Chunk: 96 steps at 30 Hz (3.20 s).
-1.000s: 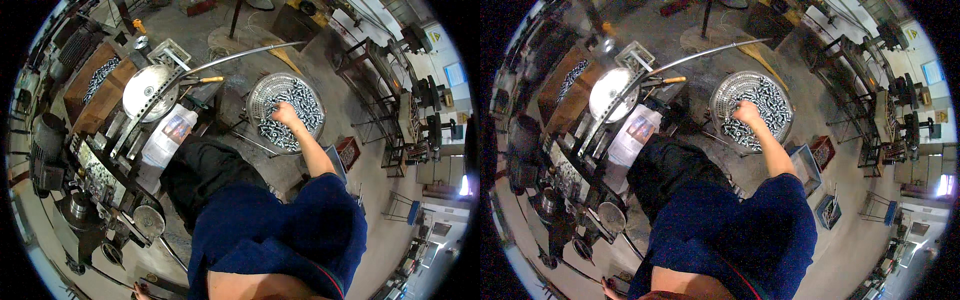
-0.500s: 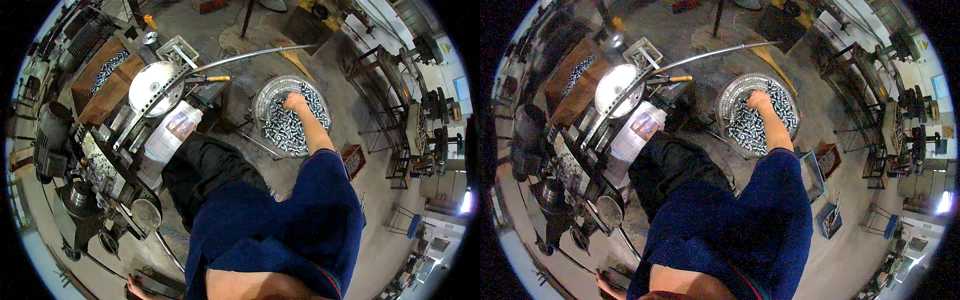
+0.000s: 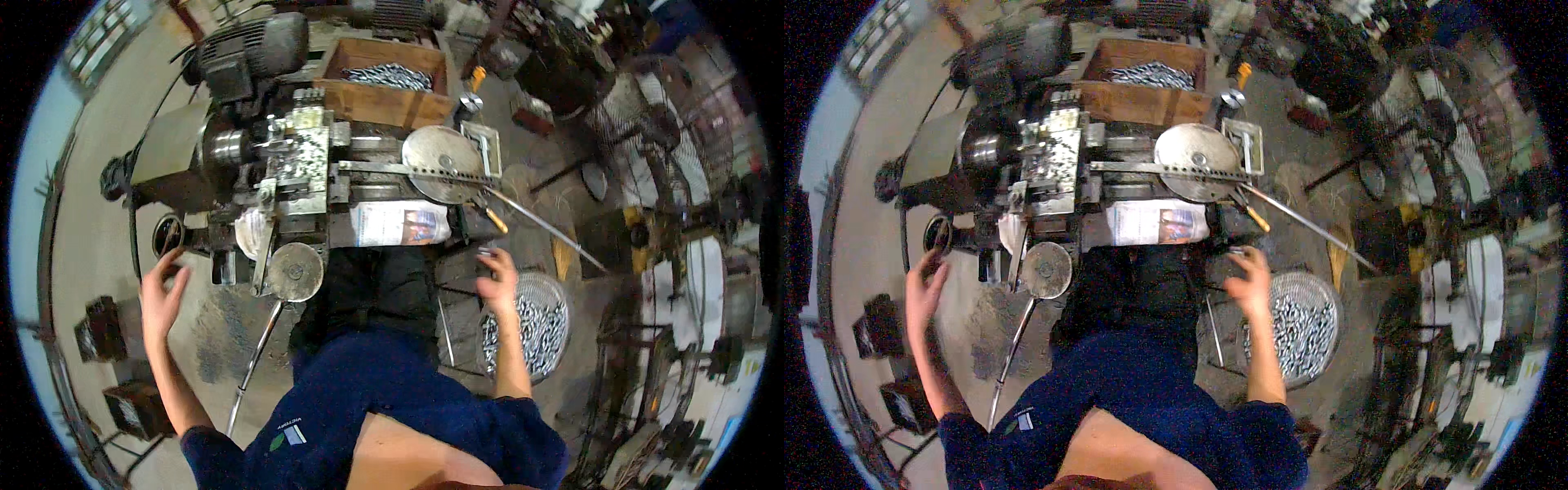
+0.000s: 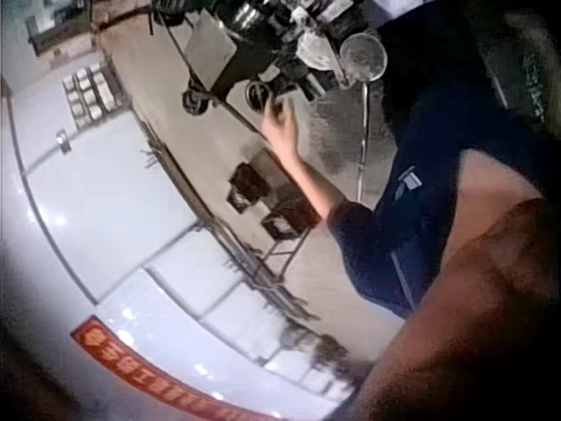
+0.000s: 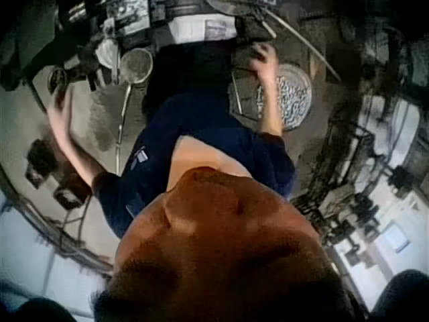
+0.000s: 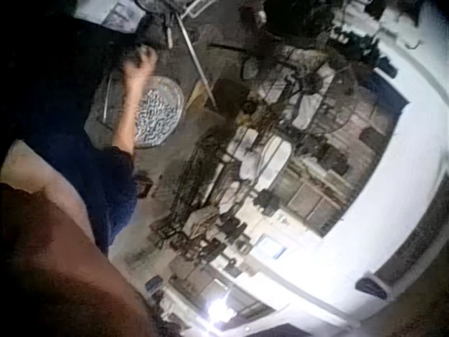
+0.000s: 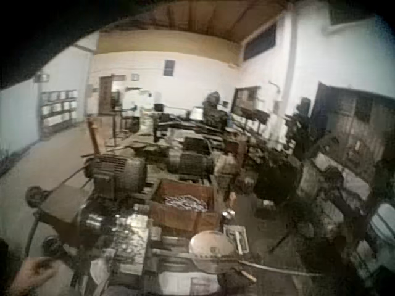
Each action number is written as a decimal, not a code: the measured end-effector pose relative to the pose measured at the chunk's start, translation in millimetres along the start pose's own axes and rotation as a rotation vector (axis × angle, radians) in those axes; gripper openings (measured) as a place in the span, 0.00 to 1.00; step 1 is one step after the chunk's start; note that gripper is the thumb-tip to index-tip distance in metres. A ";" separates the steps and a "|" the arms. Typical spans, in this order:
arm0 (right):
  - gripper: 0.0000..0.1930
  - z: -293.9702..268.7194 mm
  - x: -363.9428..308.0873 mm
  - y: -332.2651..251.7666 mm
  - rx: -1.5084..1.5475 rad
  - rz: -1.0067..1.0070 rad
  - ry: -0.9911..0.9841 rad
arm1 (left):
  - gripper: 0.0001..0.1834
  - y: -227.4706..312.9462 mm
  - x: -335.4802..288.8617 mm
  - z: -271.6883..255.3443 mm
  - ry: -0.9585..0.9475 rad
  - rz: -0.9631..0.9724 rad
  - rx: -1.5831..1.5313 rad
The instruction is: The person places metal components into a lathe, operates the machine levers to process them, and then places the finished parts into a basket.
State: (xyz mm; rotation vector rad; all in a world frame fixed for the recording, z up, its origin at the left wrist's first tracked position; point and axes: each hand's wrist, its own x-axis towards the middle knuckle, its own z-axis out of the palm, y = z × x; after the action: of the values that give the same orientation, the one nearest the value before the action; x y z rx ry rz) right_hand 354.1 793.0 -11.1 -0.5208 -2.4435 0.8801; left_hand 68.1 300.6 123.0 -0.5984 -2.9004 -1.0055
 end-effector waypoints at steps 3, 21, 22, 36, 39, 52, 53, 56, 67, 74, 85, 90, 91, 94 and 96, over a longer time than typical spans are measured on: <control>0.29 50.7 52.0 -102.6 0.156 -0.334 -0.277 | 0.17 75.5 23.4 38.2 -0.126 0.190 -0.123; 0.18 116.9 118.5 -272.5 0.313 -0.832 -0.534 | 0.22 84.5 22.2 78.8 -0.320 0.133 -0.737; 0.18 117.6 122.0 -276.1 0.331 -0.853 -0.534 | 0.22 83.2 23.3 78.8 -0.303 0.140 -0.787; 0.11 169.6 172.4 -319.3 0.287 -0.972 -0.683 | 0.19 23.0 29.9 30.7 -0.050 0.074 -0.528; 0.16 184.8 215.7 -312.7 -0.112 -1.017 -0.579 | 0.16 -23.4 19.4 -11.4 0.104 -0.108 -0.558; 0.10 267.8 269.8 -297.4 -0.638 -0.953 -0.460 | 0.19 -170.7 -118.6 -34.1 0.228 -0.690 -0.303; 0.10 269.0 270.4 -297.0 -0.621 -0.960 -0.455 | 0.19 -159.7 -115.3 -28.9 0.224 -0.682 -0.232; 0.10 274.7 272.8 -291.6 -0.467 -0.917 -0.465 | 0.17 -164.8 -113.9 -14.3 0.263 -0.575 0.155; 0.13 280.6 275.2 -286.3 -0.340 -0.779 -0.494 | 0.06 -265.6 -101.3 -82.5 0.122 -0.592 0.905; 0.14 267.6 271.2 -304.9 -0.562 -0.783 -0.593 | 0.07 -307.7 -84.9 -104.0 0.164 -0.553 0.881; 0.19 106.0 219.3 -206.0 -0.096 -0.688 -0.251 | 0.24 -305.8 -18.8 140.2 -0.060 -0.589 0.017; 0.16 16.8 163.1 -101.6 -0.301 -0.261 -0.222 | 0.18 -247.0 30.5 181.0 -0.255 -0.275 0.570; 0.16 15.1 161.7 -88.7 -0.271 -0.236 -0.253 | 0.13 -297.5 18.9 168.6 -0.254 -0.227 0.634; 0.20 -21.3 140.1 -28.2 -0.505 -0.019 -0.149 | 0.09 -283.5 46.9 156.6 -0.368 -0.119 0.862; 0.23 -43.2 130.0 28.5 -0.634 0.136 -0.075 | 0.10 -264.1 48.7 156.7 -0.288 -0.095 0.771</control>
State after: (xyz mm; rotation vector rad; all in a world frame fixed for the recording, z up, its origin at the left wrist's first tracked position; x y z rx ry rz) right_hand 278.3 899.1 39.7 -0.8907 -2.7631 0.1456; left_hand -54.7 221.3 -151.4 -0.5733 -3.2130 0.2615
